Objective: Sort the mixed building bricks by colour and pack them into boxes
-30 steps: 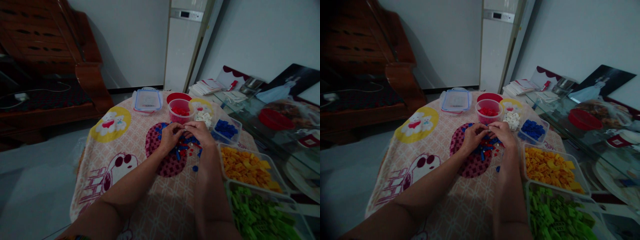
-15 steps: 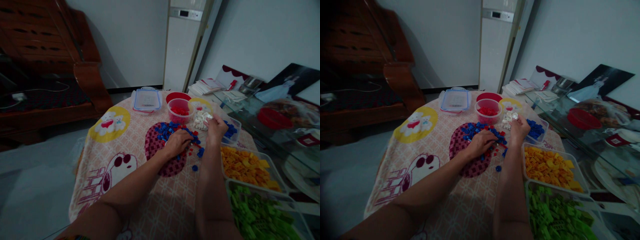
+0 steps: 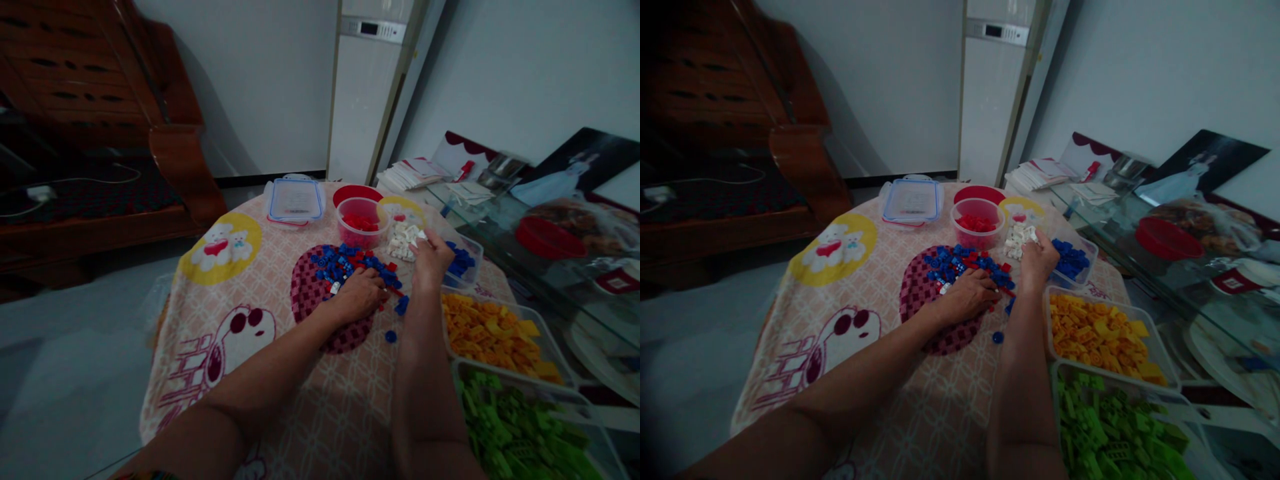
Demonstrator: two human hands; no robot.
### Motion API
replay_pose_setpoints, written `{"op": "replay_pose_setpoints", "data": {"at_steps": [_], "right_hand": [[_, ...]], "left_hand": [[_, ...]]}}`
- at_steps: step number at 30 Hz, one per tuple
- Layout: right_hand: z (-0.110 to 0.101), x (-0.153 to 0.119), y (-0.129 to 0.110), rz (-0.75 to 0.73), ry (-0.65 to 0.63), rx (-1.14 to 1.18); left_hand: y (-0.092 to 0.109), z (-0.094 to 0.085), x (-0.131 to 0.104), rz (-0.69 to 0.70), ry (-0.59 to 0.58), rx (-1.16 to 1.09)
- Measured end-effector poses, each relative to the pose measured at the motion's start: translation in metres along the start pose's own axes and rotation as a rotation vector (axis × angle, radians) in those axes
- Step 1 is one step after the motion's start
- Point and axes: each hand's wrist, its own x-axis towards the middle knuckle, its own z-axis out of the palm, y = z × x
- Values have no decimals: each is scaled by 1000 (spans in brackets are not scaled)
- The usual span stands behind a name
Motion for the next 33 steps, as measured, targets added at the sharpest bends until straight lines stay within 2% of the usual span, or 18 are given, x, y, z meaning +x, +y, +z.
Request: {"op": "replay_pose_setpoints", "data": {"at_steps": [5,12,16,18,23,25,27,33], "right_hand": [[0,-2,-2,-12,-4,0],[-2,-1,-1,-59,-23,-30],[-2,-6,-10,-48,-111,-74],[-2,-13,-19,3,-233,-75],[0,-31,-37,145,-750,-101],[2,-36,-39,180,-867,-117],[5,-38,-38,190,-899,-119],[7,-39,-36,166,-846,-112]], "left_hand": [[-1,-2,-1,-19,94,-96],[-16,0,-4,-116,413,-422],[-25,-3,-6,-226,570,-686],[-30,-4,-6,-295,619,-829],[-35,-5,-6,-362,660,-1197],[-35,-6,-6,-364,676,-1262],[-35,-7,-6,-365,678,-1287],[-35,-8,-6,-333,614,-1261]]}}
